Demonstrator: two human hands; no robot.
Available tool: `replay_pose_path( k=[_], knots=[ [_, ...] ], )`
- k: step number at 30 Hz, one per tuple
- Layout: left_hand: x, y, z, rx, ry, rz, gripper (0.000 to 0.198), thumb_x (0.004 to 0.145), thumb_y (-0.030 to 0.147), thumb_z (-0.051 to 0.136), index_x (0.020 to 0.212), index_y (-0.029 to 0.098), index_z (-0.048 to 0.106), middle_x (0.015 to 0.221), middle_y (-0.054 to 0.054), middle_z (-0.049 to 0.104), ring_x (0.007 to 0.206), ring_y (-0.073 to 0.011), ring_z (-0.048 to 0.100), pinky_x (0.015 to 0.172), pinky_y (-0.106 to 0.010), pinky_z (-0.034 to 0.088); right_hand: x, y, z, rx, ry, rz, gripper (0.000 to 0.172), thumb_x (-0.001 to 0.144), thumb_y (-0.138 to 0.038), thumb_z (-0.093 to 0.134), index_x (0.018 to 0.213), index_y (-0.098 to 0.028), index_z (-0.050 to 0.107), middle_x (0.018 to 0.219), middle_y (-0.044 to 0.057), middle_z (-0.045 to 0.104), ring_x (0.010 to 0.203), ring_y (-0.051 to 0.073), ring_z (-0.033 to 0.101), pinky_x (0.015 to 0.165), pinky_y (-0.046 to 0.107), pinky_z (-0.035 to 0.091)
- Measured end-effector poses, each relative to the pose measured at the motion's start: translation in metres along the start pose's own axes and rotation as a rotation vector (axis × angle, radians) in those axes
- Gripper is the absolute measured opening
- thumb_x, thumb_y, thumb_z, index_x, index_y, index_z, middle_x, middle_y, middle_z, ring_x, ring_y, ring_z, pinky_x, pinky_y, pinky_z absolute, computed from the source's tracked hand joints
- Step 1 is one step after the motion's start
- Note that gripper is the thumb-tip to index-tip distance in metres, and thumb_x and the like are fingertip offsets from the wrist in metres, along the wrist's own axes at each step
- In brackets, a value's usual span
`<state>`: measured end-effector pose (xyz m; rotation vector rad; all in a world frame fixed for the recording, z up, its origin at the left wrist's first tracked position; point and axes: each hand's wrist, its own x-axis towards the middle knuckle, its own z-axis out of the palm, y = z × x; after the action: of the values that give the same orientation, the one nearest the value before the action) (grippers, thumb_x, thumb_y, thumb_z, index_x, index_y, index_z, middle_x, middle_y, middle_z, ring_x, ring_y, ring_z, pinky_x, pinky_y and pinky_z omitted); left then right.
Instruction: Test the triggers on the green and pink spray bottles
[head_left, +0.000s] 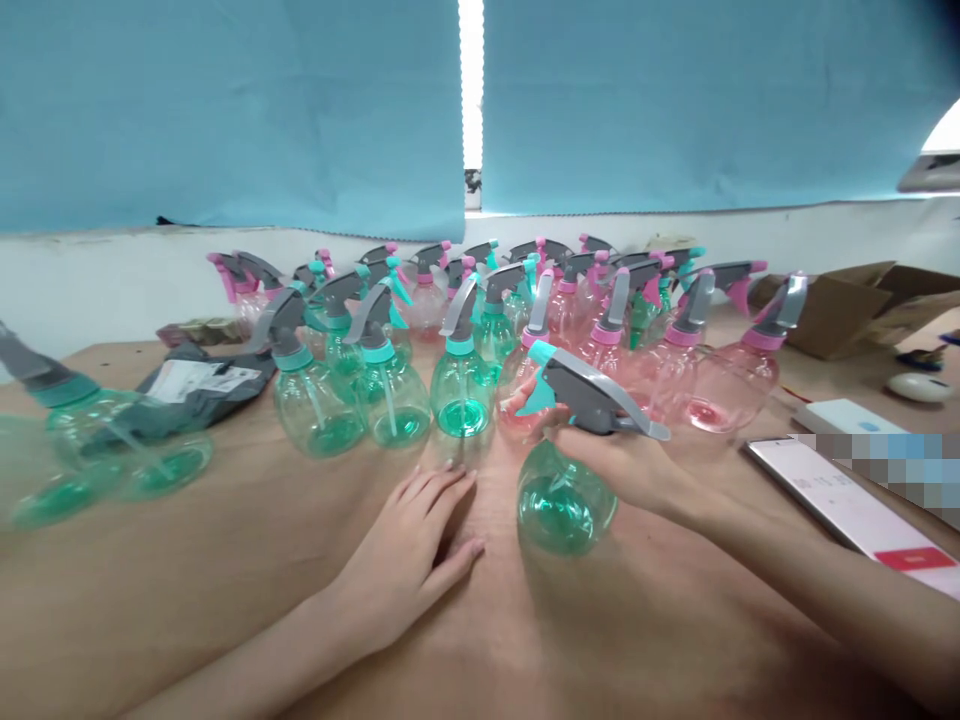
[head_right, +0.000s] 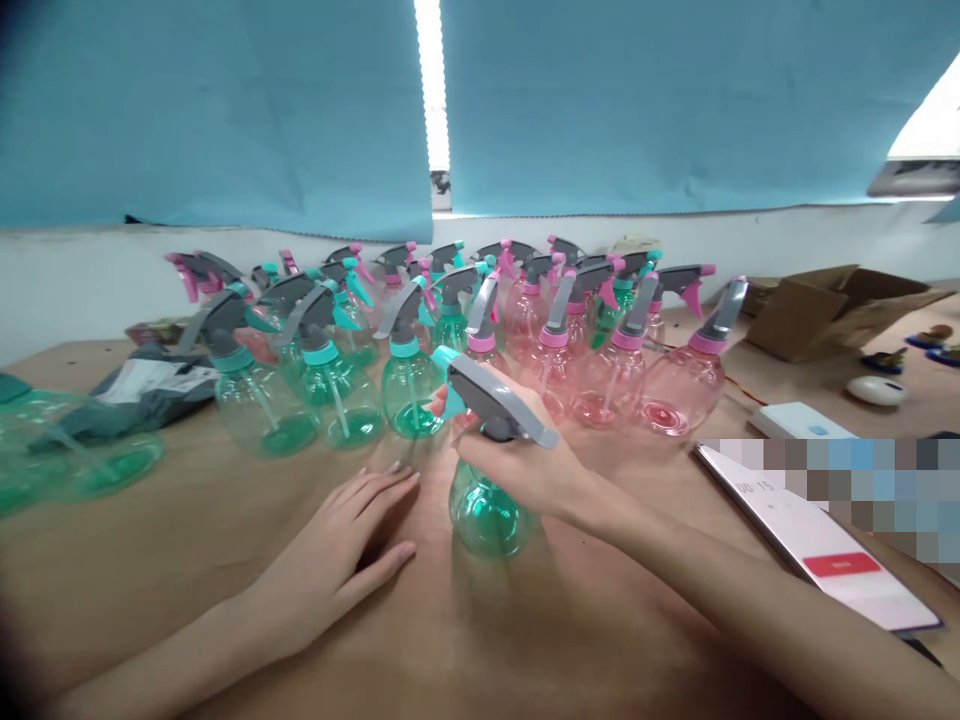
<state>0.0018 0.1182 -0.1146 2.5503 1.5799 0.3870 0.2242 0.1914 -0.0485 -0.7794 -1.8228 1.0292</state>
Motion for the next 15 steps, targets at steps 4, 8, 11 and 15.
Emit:
replay_pose_path(
  k=[4,8,11,15],
  knots=[
    [0.0002,0.0011,-0.0009,0.008,-0.011,0.001,0.048,0.094,0.041,0.049,0.136,0.018,0.044,0.138,-0.013,0.052,0.129,-0.0296,0.044,0.109,-0.052,0.033,-0.0019,-0.0039,0.0013,0.024,0.041,0.001,0.011,0.068,-0.017,0.051,0.076,-0.023,0.053,0.079,-0.003,0.062,0.062,0.013,0.056,0.056,0.027,0.045],
    [0.0002,0.0000,-0.0003,0.002,-0.002,0.007,0.047,0.094,0.040,0.049,0.135,0.017,0.045,0.138,-0.013,0.051,0.129,-0.0296,0.044,0.108,-0.051,0.034,-0.0029,-0.0061,0.0015,0.048,0.054,-0.014,0.011,0.068,-0.014,0.050,0.075,-0.023,0.051,0.078,-0.003,0.059,0.063,0.012,0.054,0.055,0.026,0.044],
    [0.0002,-0.0012,0.0007,0.000,0.005,0.010,0.047,0.095,0.042,0.048,0.135,0.018,0.044,0.139,-0.013,0.050,0.130,-0.0294,0.043,0.107,-0.050,0.035,-0.0033,-0.0048,0.0011,0.023,0.054,-0.008,0.010,0.067,-0.014,0.049,0.071,-0.023,0.050,0.074,-0.004,0.057,0.058,0.011,0.049,0.052,0.026,0.041],
    [-0.0006,-0.0014,0.0014,0.003,0.001,0.014,0.048,0.095,0.042,0.048,0.136,0.018,0.044,0.140,-0.012,0.049,0.130,-0.0293,0.042,0.108,-0.051,0.033,-0.0028,0.0003,0.0015,-0.012,0.039,0.010,0.010,0.067,-0.016,0.050,0.063,-0.024,0.046,0.062,-0.005,0.051,0.056,0.012,0.046,0.053,0.028,0.042]
  ],
)
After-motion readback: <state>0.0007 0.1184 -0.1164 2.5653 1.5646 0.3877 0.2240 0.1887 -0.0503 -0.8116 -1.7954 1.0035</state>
